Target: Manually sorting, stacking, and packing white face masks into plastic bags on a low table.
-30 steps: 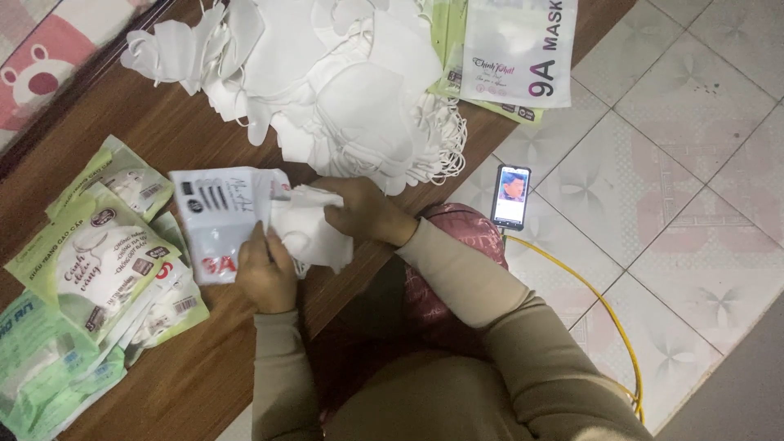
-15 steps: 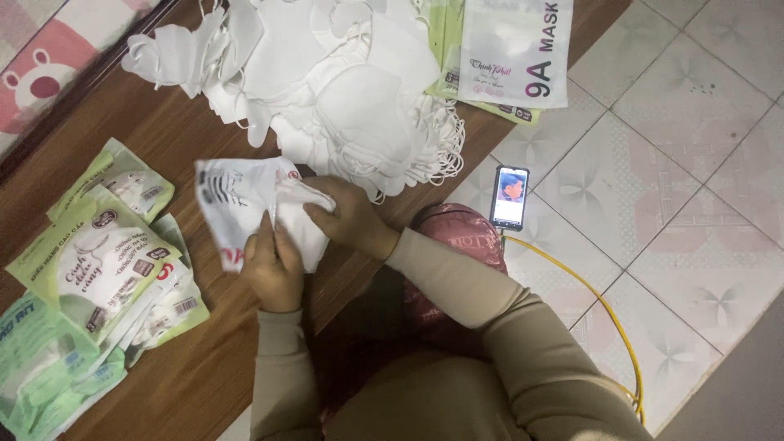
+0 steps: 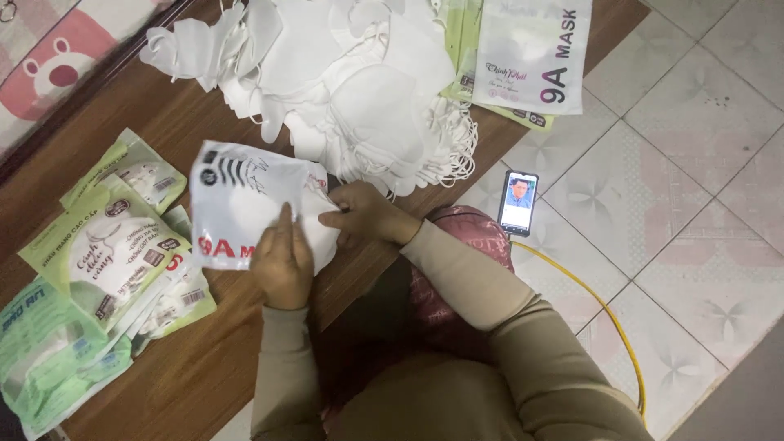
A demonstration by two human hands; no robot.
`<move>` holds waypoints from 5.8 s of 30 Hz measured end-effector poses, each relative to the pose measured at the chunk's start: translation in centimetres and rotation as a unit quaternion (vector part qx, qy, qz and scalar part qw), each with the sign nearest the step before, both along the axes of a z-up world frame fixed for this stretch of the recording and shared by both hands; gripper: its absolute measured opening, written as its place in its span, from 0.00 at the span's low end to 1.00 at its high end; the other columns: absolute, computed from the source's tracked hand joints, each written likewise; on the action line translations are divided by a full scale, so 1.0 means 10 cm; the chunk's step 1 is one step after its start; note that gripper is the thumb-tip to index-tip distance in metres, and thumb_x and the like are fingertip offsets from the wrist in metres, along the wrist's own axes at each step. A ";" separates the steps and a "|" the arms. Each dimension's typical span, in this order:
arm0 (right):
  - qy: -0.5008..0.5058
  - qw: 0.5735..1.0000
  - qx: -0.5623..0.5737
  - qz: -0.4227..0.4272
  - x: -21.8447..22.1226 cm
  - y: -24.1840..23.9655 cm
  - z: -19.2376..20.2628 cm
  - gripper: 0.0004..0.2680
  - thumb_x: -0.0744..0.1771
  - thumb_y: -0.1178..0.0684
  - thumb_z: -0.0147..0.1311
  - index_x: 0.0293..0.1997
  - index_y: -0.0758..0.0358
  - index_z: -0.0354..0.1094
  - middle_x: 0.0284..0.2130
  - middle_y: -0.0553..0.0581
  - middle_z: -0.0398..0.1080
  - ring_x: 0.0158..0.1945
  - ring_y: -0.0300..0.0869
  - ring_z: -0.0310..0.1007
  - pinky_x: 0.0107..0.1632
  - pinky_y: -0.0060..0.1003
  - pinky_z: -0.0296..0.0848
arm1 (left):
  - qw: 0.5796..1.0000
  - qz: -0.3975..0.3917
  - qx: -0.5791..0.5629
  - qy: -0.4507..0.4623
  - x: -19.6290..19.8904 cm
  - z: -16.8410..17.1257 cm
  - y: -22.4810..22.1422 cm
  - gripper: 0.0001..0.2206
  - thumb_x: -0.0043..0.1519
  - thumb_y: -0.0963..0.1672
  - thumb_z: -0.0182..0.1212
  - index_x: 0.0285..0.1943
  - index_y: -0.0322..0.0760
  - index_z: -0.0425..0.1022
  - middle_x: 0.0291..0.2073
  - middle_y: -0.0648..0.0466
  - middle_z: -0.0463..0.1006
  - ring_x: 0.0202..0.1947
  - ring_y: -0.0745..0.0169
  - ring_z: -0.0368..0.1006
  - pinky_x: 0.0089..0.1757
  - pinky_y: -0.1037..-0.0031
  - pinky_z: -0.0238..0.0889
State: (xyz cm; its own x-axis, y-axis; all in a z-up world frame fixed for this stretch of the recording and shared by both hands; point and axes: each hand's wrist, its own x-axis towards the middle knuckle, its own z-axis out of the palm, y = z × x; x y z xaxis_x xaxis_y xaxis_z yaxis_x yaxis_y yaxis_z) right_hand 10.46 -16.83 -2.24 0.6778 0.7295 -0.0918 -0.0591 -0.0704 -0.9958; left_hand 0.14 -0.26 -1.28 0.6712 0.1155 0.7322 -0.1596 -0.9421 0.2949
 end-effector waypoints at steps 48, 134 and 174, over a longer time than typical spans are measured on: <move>0.085 0.995 0.030 -0.033 -0.03 0.08 0.27 0.14 0.67 0.55 0.61 0.57 0.67 0.72 0.48 0.66 0.77 0.33 0.42 0.78 0.36 0.36 0.83 | 0.733 0.199 -0.636 0.135 -0.86 0.68 0.80 0.11 0.54 0.43 0.76 0.34 0.33 0.77 0.25 0.41 0.80 0.24 0.49 0.81 0.26 0.62 0.78; -0.388 0.835 -0.191 -0.339 1.39 -0.53 0.19 0.08 0.62 0.56 0.67 0.41 0.57 0.73 0.33 0.58 0.70 0.40 0.52 0.70 0.43 0.46 0.69 | 0.652 -0.101 -0.749 0.064 0.54 -0.62 0.26 0.12 0.58 0.39 0.71 0.50 0.32 0.80 0.38 0.46 0.83 0.37 0.59 0.81 0.42 0.70 0.76; -0.379 0.783 -0.399 -0.292 1.30 -0.38 0.23 0.14 0.63 0.54 0.68 0.51 0.65 0.74 0.42 0.63 0.73 0.48 0.54 0.69 0.48 0.46 0.65 | 0.633 -0.128 -0.762 0.043 0.58 -0.63 0.31 0.17 0.63 0.40 0.65 0.62 0.31 0.74 0.48 0.40 0.80 0.45 0.54 0.79 0.47 0.67 0.78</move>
